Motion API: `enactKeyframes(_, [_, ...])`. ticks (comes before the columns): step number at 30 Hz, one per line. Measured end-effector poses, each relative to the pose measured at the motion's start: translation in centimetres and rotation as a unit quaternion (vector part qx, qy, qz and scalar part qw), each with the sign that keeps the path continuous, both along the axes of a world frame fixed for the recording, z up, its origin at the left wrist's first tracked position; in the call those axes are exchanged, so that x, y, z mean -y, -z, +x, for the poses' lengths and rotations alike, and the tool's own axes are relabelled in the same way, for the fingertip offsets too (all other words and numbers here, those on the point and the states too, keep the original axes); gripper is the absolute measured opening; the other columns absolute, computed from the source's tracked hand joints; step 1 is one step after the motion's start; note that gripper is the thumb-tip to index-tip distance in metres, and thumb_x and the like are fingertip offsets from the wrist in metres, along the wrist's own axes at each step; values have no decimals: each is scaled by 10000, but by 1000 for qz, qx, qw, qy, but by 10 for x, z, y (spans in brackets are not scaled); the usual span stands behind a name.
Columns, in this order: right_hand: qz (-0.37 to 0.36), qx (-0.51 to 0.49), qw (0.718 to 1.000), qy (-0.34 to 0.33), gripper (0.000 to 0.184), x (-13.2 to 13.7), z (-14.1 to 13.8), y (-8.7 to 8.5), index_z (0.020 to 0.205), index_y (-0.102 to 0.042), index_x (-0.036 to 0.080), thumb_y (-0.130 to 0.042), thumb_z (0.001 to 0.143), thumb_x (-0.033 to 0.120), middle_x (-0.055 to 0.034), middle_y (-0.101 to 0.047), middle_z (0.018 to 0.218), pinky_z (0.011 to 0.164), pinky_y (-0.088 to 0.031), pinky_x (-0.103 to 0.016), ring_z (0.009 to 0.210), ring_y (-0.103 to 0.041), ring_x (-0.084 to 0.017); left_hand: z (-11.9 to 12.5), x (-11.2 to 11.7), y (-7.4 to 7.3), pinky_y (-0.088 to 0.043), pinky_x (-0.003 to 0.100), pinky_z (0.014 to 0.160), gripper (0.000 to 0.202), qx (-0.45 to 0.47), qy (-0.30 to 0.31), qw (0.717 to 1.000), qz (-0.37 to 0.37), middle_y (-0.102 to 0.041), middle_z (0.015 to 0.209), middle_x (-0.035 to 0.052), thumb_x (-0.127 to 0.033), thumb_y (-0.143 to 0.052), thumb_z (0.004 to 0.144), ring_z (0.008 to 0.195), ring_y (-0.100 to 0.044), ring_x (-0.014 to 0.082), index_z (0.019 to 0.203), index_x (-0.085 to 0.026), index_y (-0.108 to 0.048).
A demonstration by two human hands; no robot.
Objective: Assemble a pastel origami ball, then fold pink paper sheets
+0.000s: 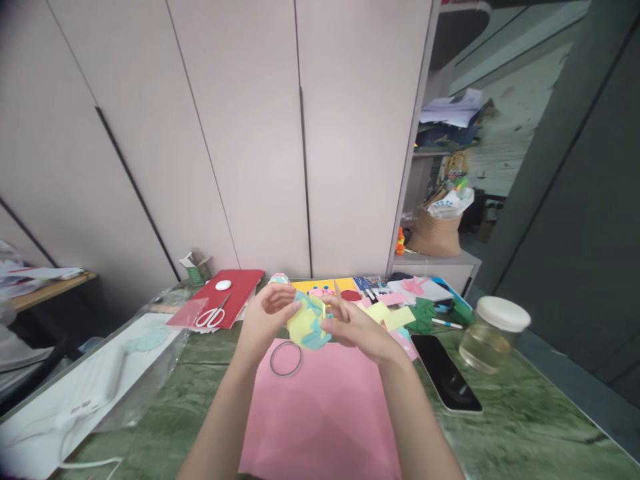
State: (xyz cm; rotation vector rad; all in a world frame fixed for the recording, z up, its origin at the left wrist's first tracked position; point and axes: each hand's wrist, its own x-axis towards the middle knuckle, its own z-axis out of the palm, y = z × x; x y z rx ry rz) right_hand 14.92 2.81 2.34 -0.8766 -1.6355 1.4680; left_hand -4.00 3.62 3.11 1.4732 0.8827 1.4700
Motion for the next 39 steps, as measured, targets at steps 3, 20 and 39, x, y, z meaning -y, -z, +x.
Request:
enactKeyframes(3, [0,17,1000,-20,556,0,-3,-1,1203,-511,256,-633,719,502,-15,-573,848,427,-307,-189,534,-437,-69,4,2,0,-494,245,707,180,4,-32,999,18,-642,755,15,-219,-679,681,730,-629,135,800,-175,-552])
enactKeyframes(20, [212,213,914,273,383,2,-2,-4,1119,-583,274,-364,887,486,-51,-583,1189,939,-349,-375,1111,-500,-233,4,7,1,-457,247,727,98,-203,-94,970,100,-652,811,6,-213,-514,820,786,-624,150,902,-221,-566])
enactKeyframes(39, [173,210,941,202,239,12,-9,-10,648,-461,208,-576,740,396,49,-391,631,506,-257,-225,552,-331,-101,7,9,4,-466,240,728,110,-220,-142,947,186,-672,857,15,-163,-520,831,789,-623,135,887,-197,-609])
